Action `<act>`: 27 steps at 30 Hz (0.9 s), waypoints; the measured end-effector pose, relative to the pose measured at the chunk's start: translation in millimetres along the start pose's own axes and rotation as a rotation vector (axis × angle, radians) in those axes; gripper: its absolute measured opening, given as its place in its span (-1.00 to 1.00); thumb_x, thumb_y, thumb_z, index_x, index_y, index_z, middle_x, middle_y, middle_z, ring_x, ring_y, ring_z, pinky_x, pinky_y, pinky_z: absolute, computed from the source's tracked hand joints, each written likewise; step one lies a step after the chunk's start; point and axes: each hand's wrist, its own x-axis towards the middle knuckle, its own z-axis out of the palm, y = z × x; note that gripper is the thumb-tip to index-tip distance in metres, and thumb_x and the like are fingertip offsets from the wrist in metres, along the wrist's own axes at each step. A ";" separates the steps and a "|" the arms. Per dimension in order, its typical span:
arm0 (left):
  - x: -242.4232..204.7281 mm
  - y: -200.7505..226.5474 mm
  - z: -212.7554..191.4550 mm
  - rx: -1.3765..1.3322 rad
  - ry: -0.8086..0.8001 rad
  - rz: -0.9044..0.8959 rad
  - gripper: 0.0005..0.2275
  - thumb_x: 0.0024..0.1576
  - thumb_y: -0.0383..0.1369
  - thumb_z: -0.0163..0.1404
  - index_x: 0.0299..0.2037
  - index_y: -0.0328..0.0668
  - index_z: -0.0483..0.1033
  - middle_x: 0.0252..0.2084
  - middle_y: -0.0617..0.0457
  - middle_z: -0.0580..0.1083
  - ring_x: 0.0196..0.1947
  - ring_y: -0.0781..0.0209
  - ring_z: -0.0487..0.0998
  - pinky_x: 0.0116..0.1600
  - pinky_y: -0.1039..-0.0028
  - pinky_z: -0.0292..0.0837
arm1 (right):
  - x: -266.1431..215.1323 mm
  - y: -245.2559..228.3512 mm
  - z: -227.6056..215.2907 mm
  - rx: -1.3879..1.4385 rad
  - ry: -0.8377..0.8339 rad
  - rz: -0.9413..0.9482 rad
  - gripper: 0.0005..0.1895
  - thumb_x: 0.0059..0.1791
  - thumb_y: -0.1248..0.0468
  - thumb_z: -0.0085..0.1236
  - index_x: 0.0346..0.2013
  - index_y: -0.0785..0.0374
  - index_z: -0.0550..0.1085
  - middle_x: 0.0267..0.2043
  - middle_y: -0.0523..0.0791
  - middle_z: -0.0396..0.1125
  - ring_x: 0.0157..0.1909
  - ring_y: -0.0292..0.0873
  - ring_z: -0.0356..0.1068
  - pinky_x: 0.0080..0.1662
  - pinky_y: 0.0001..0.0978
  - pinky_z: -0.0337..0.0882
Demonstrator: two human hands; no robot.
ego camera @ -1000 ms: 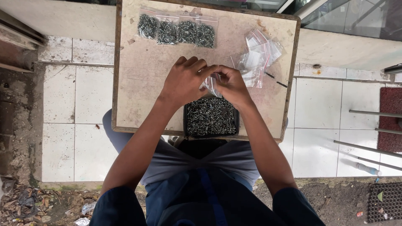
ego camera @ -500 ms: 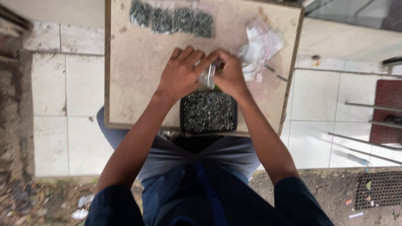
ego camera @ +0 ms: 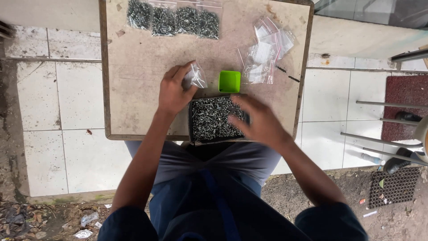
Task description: A person is manually sorting small screws from a tray and placing them into small plastic bags.
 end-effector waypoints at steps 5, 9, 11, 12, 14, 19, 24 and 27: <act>-8.5 -0.2 -0.4 -0.010 0.093 -0.023 -0.52 -0.01 -0.41 0.36 0.18 -0.19 0.65 -0.19 0.01 0.56 -0.19 0.07 0.65 -0.02 0.30 0.55 | -66.4 34.8 47.6 -0.547 -0.259 -0.223 -0.11 0.03 -0.18 0.30 0.39 0.45 0.36 0.31 0.28 0.29 0.38 0.33 0.32 0.25 0.09 0.47; -8.5 2.5 -3.2 0.008 0.095 -0.002 -0.55 0.04 -0.40 0.36 0.18 -0.22 0.65 -0.22 0.00 0.55 -0.19 0.06 0.64 0.00 0.31 0.55 | -68.9 30.7 54.3 -0.702 -0.328 -0.263 -0.15 0.14 -0.21 0.11 0.40 0.49 0.32 0.35 0.32 0.22 0.43 0.38 0.24 0.26 0.13 0.44; -6.8 -3.6 1.4 0.009 0.112 -0.001 -0.56 0.06 -0.37 0.36 0.18 -0.21 0.65 -0.23 0.02 0.56 -0.19 0.08 0.64 -0.01 0.33 0.55 | -64.9 38.1 55.0 -0.661 -0.266 -0.254 -0.28 0.18 -0.09 0.07 0.39 0.47 0.34 0.32 0.27 0.24 0.39 0.32 0.29 0.24 0.07 0.47; -11.3 -5.8 2.9 0.011 0.117 -0.010 -0.58 0.08 -0.35 0.36 0.17 -0.19 0.66 -0.23 0.04 0.56 -0.19 0.11 0.63 -0.01 0.34 0.55 | -66.0 40.9 57.2 -0.608 -0.212 -0.240 -0.39 0.21 0.02 0.02 0.38 0.45 0.35 0.30 0.22 0.25 0.36 0.26 0.34 0.22 0.00 0.51; -9.9 0.4 -1.3 0.013 0.106 -0.030 -0.59 0.07 -0.37 0.36 0.15 -0.23 0.66 -0.23 0.00 0.56 -0.19 0.07 0.64 -0.02 0.31 0.55 | -52.2 27.1 59.3 -0.570 -0.162 -0.198 -0.39 0.18 0.03 0.10 0.42 0.36 0.33 0.29 0.20 0.26 0.30 0.26 0.38 0.09 -0.02 0.58; -13.7 -0.6 5.5 0.042 0.098 -0.041 -0.58 0.07 -0.39 0.37 0.15 -0.24 0.64 -0.22 -0.02 0.55 -0.13 0.01 0.64 -0.02 0.26 0.56 | -17.4 28.9 96.0 -0.618 -0.015 -0.282 -0.38 0.10 -0.03 0.26 0.42 0.09 0.41 0.27 0.10 0.30 0.21 0.18 0.45 -0.09 -0.05 0.65; -12.7 -2.1 2.6 -0.003 0.147 -0.034 -0.63 0.06 -0.37 0.34 0.08 -0.23 0.66 -0.24 0.00 0.55 -0.18 0.04 0.64 -0.06 0.29 0.55 | -11.4 96.0 104.7 -0.671 0.095 -0.334 -0.94 0.06 0.24 0.29 -0.19 0.04 0.65 -0.20 -0.21 0.39 -0.11 -0.17 0.49 -0.19 -0.52 0.52; -15.2 -8.9 9.8 0.016 0.169 -0.017 -0.65 0.01 -0.37 0.36 0.01 -0.25 0.67 -0.26 -0.02 0.53 -0.22 -0.03 0.63 -0.07 0.26 0.55 | -10.8 90.4 74.4 -0.772 0.052 -0.323 -0.86 0.01 0.43 0.32 -0.15 0.22 0.63 -0.12 -0.08 0.38 -0.03 0.00 0.53 -0.12 -0.25 0.63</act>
